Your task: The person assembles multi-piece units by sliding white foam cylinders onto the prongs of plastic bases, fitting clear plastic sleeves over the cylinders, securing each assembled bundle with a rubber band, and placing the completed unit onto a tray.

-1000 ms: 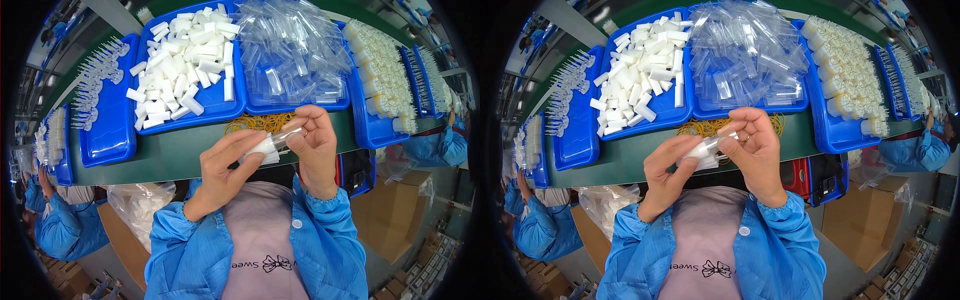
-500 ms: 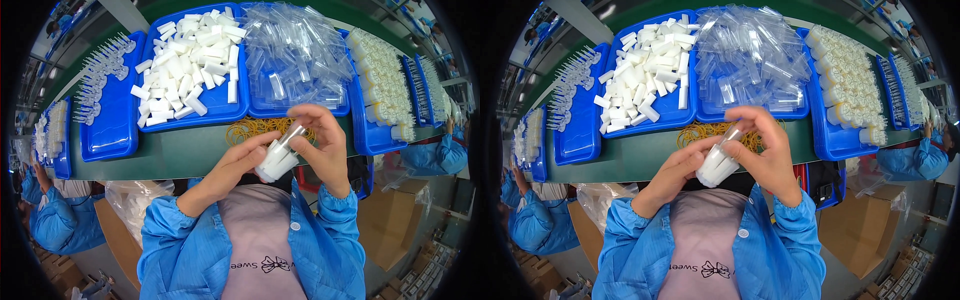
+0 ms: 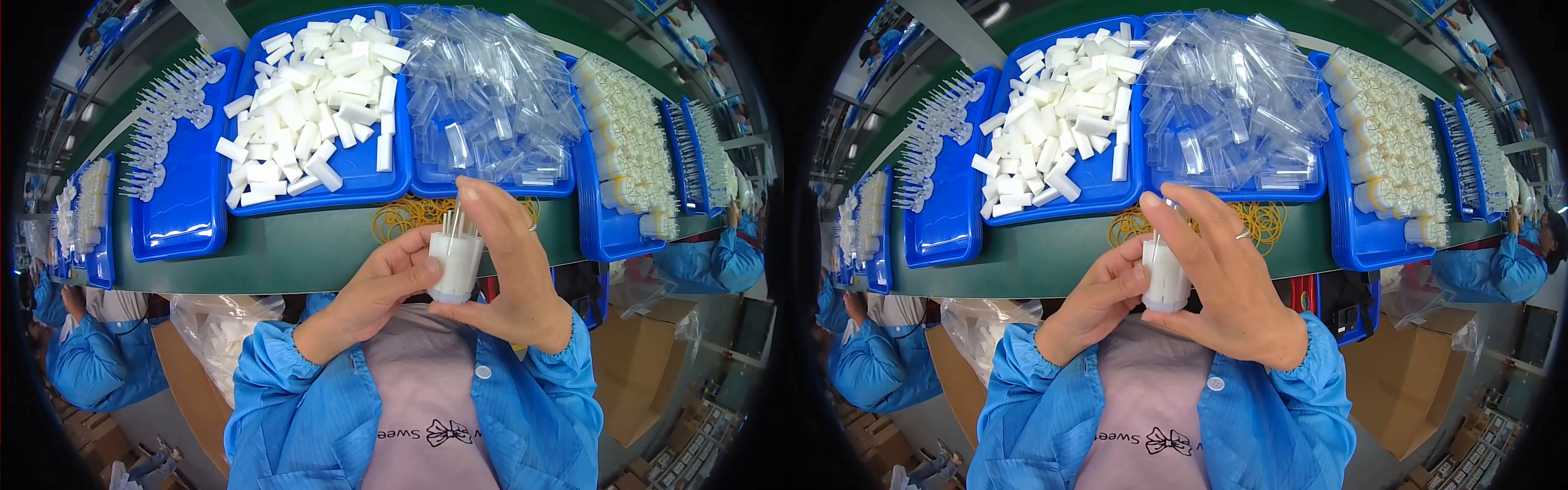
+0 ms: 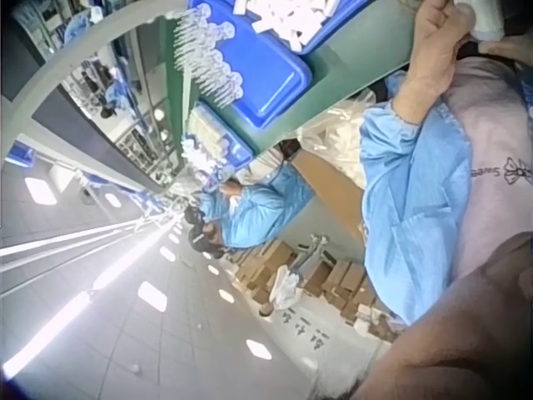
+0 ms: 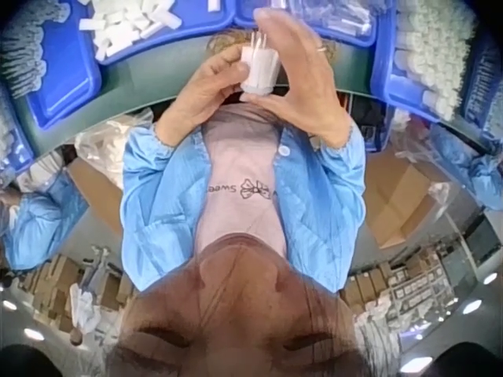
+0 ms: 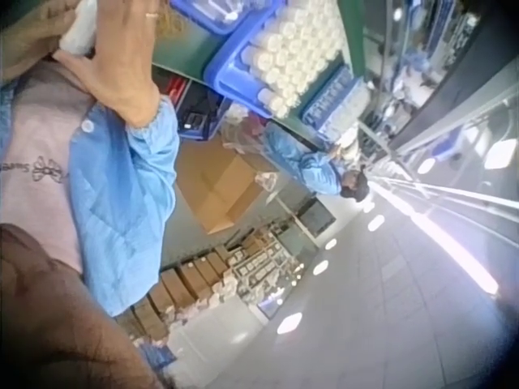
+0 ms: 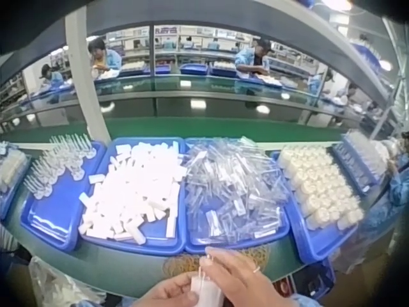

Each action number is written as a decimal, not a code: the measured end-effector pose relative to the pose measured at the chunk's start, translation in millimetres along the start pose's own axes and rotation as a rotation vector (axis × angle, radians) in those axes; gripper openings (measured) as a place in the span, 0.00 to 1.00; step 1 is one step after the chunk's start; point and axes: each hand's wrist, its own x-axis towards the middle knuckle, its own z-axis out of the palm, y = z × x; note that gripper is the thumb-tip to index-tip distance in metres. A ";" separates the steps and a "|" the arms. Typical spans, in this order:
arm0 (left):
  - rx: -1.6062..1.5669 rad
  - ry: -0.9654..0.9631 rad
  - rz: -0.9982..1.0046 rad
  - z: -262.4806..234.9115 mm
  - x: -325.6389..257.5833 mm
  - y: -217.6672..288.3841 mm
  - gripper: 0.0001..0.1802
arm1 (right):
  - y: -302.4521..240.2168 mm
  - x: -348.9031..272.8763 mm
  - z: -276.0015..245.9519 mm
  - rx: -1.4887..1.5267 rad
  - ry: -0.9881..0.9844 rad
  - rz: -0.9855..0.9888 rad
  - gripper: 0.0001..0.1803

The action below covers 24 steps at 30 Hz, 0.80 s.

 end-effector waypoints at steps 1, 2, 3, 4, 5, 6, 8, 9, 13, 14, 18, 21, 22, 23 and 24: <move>-0.006 0.003 0.030 -1.5 -0.5 -1.2 0.28 | -0.3 -0.3 0.8 -0.011 0.016 -0.014 0.60; -0.013 0.007 0.061 -2.3 -1.2 -2.1 0.28 | -1.1 0.0 1.2 -0.009 0.013 -0.015 0.60; -0.015 0.009 0.062 -1.9 -2.1 -1.9 0.28 | -2.3 0.8 1.3 0.013 0.034 -0.014 0.57; -0.037 0.030 0.069 -0.8 -3.2 -1.5 0.28 | -3.2 1.2 1.7 0.035 0.054 -0.013 0.53; -0.060 0.052 0.077 -0.4 -4.0 -1.3 0.28 | -3.9 1.2 2.6 0.037 0.051 -0.013 0.53; -0.062 0.055 0.079 -1.4 -4.3 -1.7 0.28 | -4.5 1.5 3.4 0.017 0.066 -0.047 0.52; -0.038 0.011 0.070 -4.0 -4.4 -3.2 0.29 | -5.5 3.6 2.9 0.000 0.077 -0.083 0.51; -0.042 0.016 0.073 -4.6 -5.0 -3.8 0.29 | -6.4 5.1 1.2 -0.018 0.051 -0.099 0.49; -0.079 -0.006 0.048 -6.6 -4.2 -6.5 0.29 | -2.9 7.0 3.0 0.020 0.009 -0.146 0.46; -0.089 -0.006 0.058 -6.6 -3.8 -7.4 0.29 | -2.5 5.7 3.0 0.020 0.007 -0.145 0.46; -0.105 0.007 0.061 -3.8 -2.7 -4.3 0.28 | -3.8 1.4 3.0 -0.126 0.011 -0.186 0.41; -0.116 0.022 0.036 -6.1 0.1 -5.3 0.29 | -4.3 -1.1 5.5 -0.221 0.033 -0.180 0.38; -0.118 0.007 0.067 -6.1 0.3 -5.8 0.29 | -3.2 -1.6 6.8 -0.258 0.047 -0.186 0.37; -0.119 -0.007 0.098 -6.3 0.5 -6.2 0.30 | -1.8 -1.3 8.3 -0.258 0.047 -0.189 0.37; -0.119 -0.010 0.097 -6.7 1.0 -6.9 0.30 | -0.7 -1.3 9.4 -0.273 0.057 -0.211 0.36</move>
